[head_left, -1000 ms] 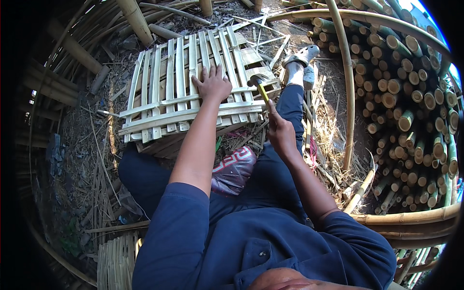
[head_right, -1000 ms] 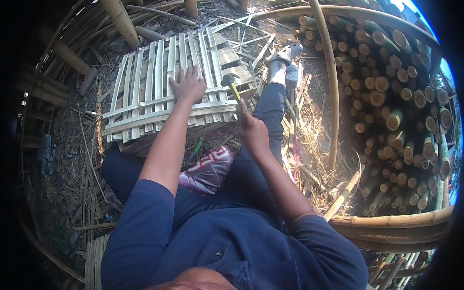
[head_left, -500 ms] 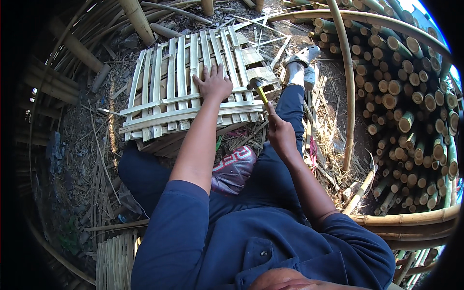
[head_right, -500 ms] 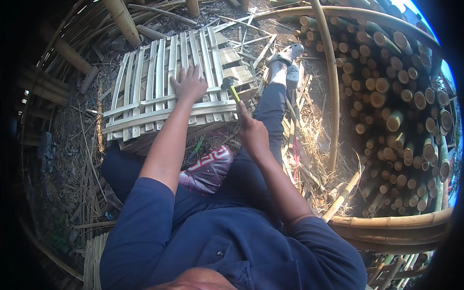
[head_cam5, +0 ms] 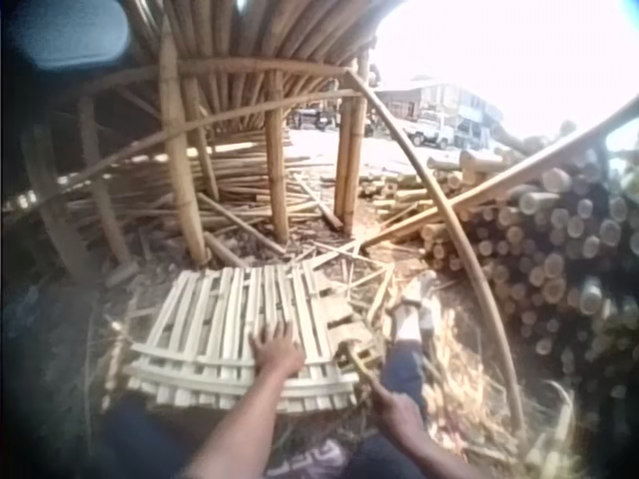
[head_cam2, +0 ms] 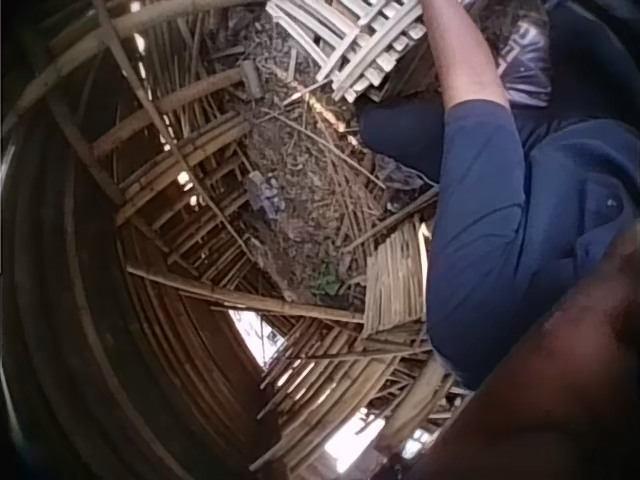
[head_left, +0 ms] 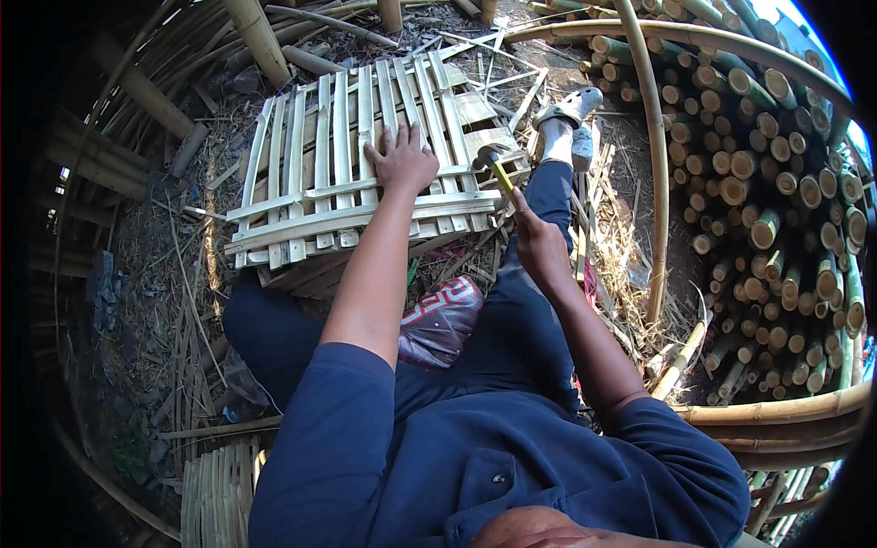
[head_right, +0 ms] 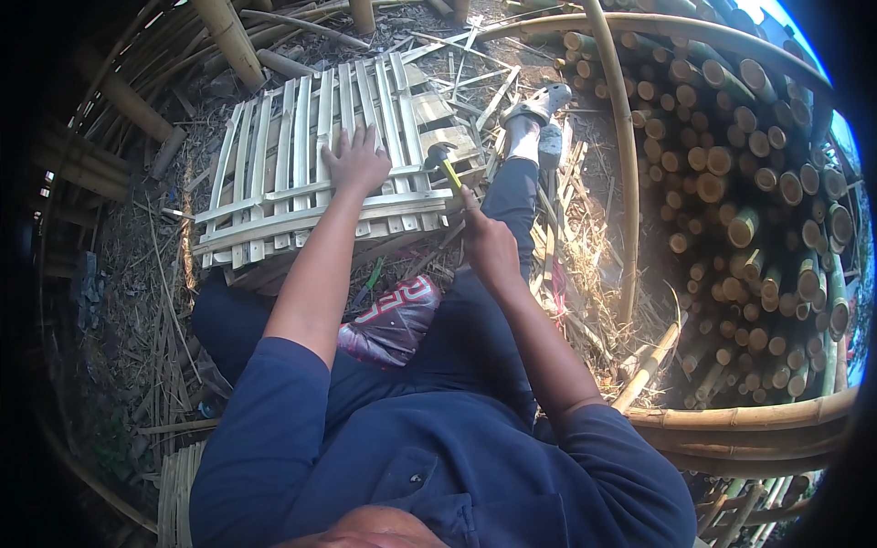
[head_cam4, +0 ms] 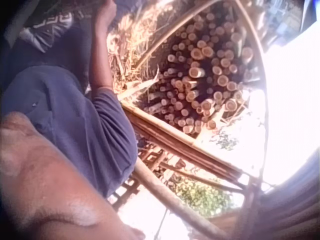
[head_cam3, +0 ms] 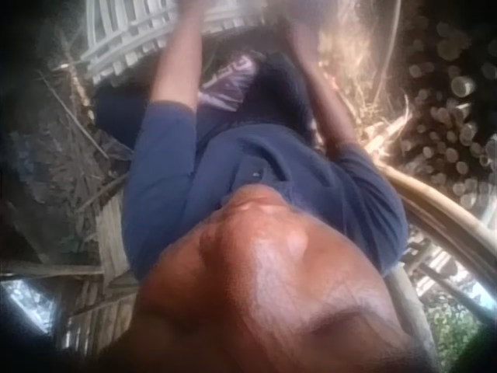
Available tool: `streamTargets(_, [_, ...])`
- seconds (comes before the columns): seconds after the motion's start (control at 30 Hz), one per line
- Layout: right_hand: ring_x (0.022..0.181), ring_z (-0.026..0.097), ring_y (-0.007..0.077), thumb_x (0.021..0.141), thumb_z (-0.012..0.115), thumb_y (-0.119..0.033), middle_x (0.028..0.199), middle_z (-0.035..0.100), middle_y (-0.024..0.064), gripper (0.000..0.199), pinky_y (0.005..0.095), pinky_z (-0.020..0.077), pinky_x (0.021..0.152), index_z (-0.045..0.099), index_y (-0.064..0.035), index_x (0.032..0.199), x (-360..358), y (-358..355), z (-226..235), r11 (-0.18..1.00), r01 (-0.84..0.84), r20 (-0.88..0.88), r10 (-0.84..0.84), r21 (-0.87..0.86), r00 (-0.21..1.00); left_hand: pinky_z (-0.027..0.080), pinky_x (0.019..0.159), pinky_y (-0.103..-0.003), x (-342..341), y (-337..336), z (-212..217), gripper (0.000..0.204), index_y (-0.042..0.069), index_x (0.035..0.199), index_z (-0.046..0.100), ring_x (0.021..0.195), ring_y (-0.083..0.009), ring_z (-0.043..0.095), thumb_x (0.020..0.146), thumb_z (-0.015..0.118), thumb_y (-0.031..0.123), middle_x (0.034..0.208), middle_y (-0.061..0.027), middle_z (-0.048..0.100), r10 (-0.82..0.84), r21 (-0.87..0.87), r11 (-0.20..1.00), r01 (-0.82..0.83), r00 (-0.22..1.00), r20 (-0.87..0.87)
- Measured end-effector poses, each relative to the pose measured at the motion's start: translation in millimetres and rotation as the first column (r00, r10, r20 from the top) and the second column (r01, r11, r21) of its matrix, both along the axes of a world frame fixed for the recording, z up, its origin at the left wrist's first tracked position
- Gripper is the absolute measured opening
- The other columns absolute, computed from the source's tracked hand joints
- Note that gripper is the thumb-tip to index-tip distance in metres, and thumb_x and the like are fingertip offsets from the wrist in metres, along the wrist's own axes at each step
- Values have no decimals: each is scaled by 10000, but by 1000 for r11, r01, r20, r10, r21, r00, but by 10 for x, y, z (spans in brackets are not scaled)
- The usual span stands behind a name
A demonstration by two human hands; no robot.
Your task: The person constructs a bamboo structure by hammering small nails into slats, then retrieves a plastic bag containing additional hardware to continue the work.
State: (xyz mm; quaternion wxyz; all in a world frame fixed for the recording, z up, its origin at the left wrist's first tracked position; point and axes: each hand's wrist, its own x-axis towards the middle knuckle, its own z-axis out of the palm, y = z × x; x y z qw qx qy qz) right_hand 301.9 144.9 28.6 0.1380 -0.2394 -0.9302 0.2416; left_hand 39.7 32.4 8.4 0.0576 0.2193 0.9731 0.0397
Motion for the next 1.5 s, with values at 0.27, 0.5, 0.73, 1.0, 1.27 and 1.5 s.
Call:
streamTargets(0.27, [717, 683, 454, 1040, 559, -132, 781, 672, 261, 542, 553, 495, 662, 502, -222, 1571, -31, -152, 203, 997, -32, -119, 24, -65, 993, 30, 1280, -670, -53, -16, -38, 679, 242, 1708, 202, 1649, -287, 117, 1061, 351, 379, 1784, -10, 179, -1, 27, 1000, 1, 1000, 6])
streamTargets(0.5, [727, 675, 465, 1061, 576, -137, 795, 647, 278, 524, 497, 494, 649, 511, -256, 1568, -29, -163, -18, 999, -19, -98, 15, -45, 995, 69, 1295, -638, -16, 5, 1, 672, 255, 1709, 196, 1645, -268, 137, 1065, 330, 395, 1785, 18, 168, 4, 7, 1000, -4, 1000, 1])
streamTargets(0.73, [665, 672, 397, 988, 607, -34, 769, 651, 218, 660, 498, 504, 648, 456, -197, 1609, -76, -233, 306, 997, -67, -327, 53, -32, 944, 72, 1295, -636, -36, -29, 14, 675, 251, 1709, 195, 1647, -269, 131, 1061, 327, 387, 1787, 17, 162, 9, -9, 1000, -9, 1000, 5])
streamTargets(1.0, [635, 643, 423, 1034, 577, -68, 745, 645, 237, 641, 487, 506, 620, 408, -212, 1635, -92, -146, -96, 991, -24, 65, 15, 133, 998, 68, 1295, -634, -20, 28, 44, 676, 242, 1708, 201, 1648, -276, 122, 1060, 332, 383, 1782, 4, 185, -4, -12, 1000, 4, 1000, -20])
streamTargets(1.27, [729, 689, 437, 1022, 582, -117, 803, 681, 234, 586, 528, 505, 670, 481, -225, 1590, 6, -218, -61, 998, -22, -208, 10, -52, 978, 60, 1299, -631, -34, -10, -15, 681, 252, 1710, 190, 1650, -272, 113, 1060, 339, 388, 1780, 4, 192, 5, 9, 1000, -5, 1000, 1])
streamTargets(1.5, [750, 693, 449, 997, 582, -119, 807, 691, 236, 610, 549, 505, 685, 481, -231, 1588, 14, -232, -145, 999, -23, -158, 18, -31, 987, 67, 1297, -633, -25, -12, -26, 674, 260, 1709, 195, 1648, -273, 126, 1063, 336, 392, 1781, 7, 190, -1, 15, 1000, 1, 1000, -14])
